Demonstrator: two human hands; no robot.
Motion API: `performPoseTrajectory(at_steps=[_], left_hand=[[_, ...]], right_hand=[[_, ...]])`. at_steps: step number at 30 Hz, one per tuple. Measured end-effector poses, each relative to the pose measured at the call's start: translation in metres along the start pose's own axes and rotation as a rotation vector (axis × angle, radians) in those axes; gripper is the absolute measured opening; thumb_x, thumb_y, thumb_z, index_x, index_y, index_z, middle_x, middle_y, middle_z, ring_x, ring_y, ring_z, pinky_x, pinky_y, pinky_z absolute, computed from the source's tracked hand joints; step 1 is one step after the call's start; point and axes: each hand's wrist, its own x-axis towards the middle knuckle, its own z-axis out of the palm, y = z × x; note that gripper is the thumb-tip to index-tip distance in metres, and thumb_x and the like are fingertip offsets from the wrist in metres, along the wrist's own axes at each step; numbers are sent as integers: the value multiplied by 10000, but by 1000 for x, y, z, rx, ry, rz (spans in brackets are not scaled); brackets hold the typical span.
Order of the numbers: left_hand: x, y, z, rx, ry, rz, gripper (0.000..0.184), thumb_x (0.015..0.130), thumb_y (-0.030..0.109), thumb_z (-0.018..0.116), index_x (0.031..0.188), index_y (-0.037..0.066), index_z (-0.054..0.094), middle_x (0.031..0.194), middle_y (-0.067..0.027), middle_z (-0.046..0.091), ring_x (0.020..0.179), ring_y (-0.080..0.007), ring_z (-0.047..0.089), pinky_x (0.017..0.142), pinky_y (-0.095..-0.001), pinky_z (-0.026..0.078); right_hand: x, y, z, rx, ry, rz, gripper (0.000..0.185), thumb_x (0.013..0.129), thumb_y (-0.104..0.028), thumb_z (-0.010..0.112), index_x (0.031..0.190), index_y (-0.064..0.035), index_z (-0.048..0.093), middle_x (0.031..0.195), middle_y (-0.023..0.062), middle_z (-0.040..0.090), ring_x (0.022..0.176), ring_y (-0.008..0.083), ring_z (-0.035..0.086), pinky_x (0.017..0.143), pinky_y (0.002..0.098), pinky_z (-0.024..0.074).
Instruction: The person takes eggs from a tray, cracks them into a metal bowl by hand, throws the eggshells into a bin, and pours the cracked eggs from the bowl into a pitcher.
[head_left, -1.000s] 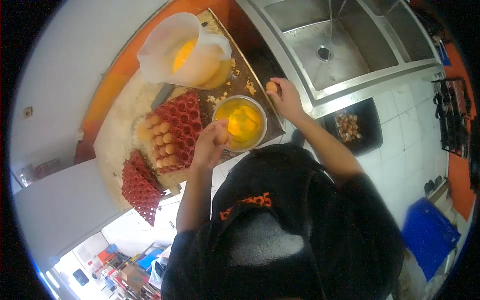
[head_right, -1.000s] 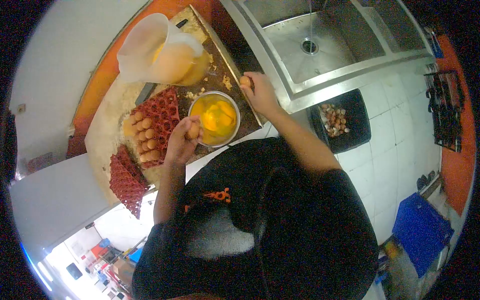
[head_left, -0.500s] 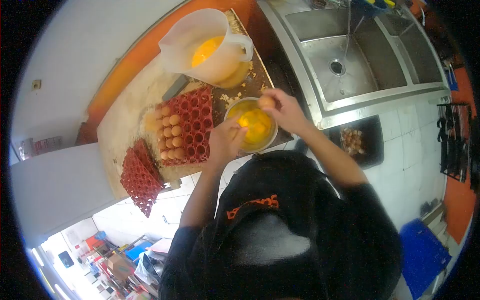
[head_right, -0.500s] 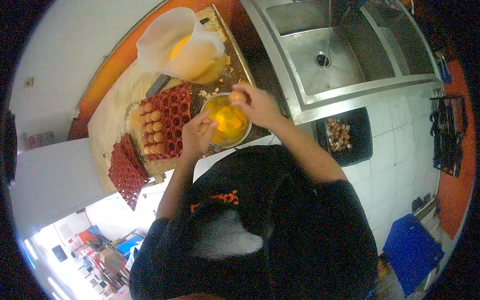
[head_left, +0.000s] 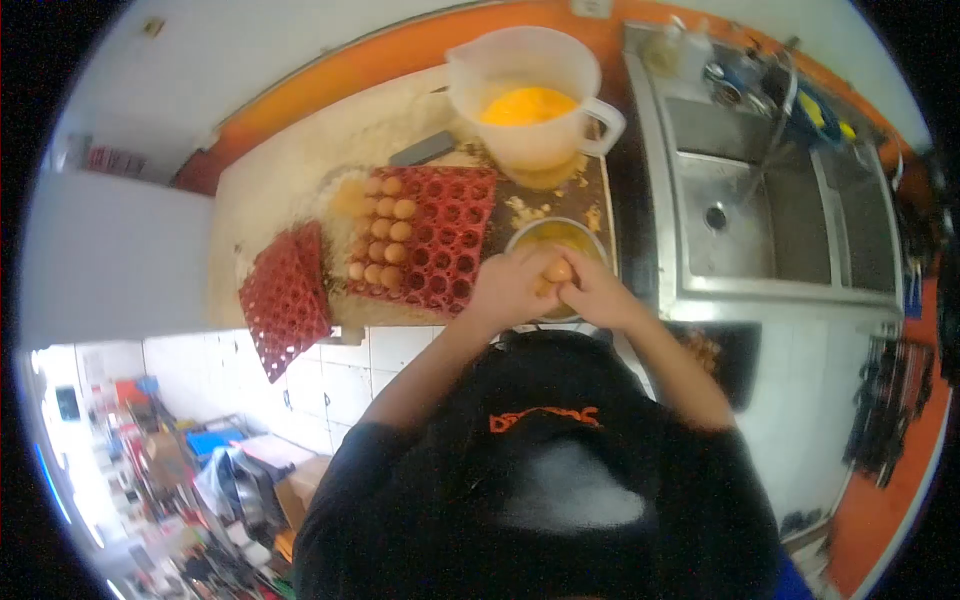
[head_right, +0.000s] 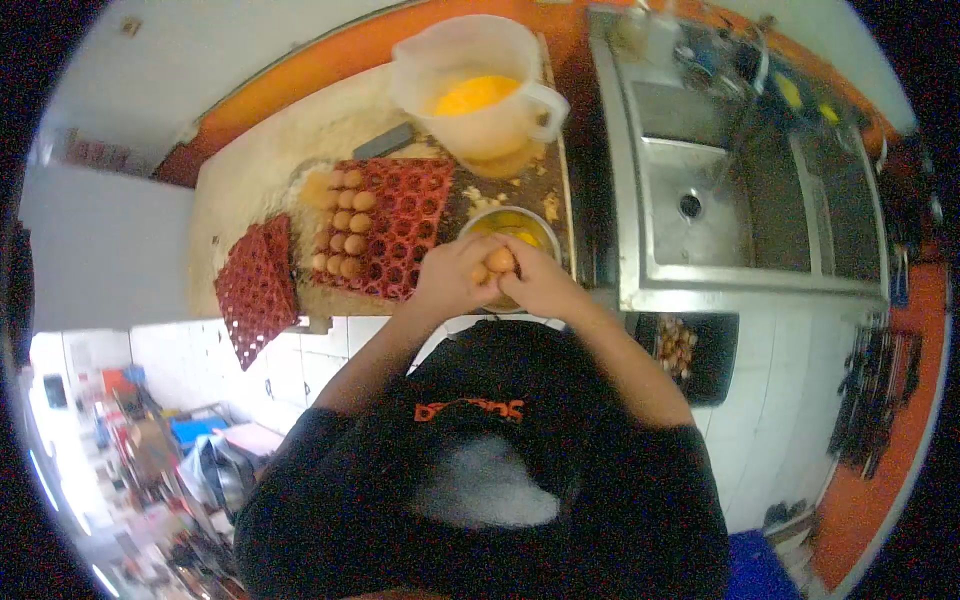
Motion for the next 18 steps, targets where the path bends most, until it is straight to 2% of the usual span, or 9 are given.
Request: performPoseTrajectory(at_steps=[1,5,7,10,11,13,14,16,18], left_hand=[[-1,1,1,18,28,-26,455,696,270,748,1116,129,647,1012,-121,679,879,-304,677,740,-382,562],[-7,-8,20,-120,12,-49,284,728,360,707,938,170,681,959,-66,678,872,-293,672,694,-397,557],[8,21,-16,-195,-120,-111,245,760,419,632,828,194,699,944,-64,675,832,-304,669,651,-449,548],[-4,12,1,-78,57,9,377,731,344,634,1047,140,602,903,-118,645,781,-345,655,632,-486,527],[-7,6,13,-46,81,9,377,723,332,638,1044,139,599,901,-119,636,784,-347,651,650,-493,521],[-11,6,14,-7,100,0,389,704,314,651,1038,124,595,905,-126,620,805,-351,641,688,-501,511],[-13,10,11,0,89,-8,400,693,308,661,1034,110,594,911,-132,612,823,-354,636,708,-501,508],[-11,-7,37,20,201,100,415,683,285,675,1038,89,591,908,-142,604,848,-353,624,704,-493,509],[-16,-1,32,10,227,37,396,682,266,683,1013,71,583,903,-139,601,830,-349,618,709,-479,510]], right_hand=[[-1,2,1,3,4,36,563,805,-109,545,1344,23,446,1228,239,593,1188,352,565,1038,399,416],[0,4,2,-141,67,30,527,831,-99,534,1334,37,456,1265,234,575,1210,338,545,1055,388,399],[-2,-13,-2,-283,53,92,504,850,-88,540,1332,38,463,1311,221,548,1253,309,509,1078,381,373],[0,-8,-4,-192,6,69,442,916,-97,535,1330,35,457,1273,213,557,1178,290,538,1033,367,396],[4,7,-15,-290,-64,25,412,917,-89,532,1303,41,473,1249,196,557,1141,279,542,1006,359,406],[8,12,-14,-94,-84,-45,322,915,-74,510,1214,45,508,1190,177,567,1109,267,547,975,350,411],[12,31,-20,-116,-80,-68,269,962,-231,606,1103,-14,532,1042,83,572,956,181,529,867,314,420],[16,24,-14,-91,-51,-47,213,926,-62,545,1131,-5,532,1109,89,565,1007,197,545,906,316,426],[18,22,-19,-151,-132,21,271,909,-14,484,1174,22,525,1139,122,581,1065,213,553,935,324,425]])
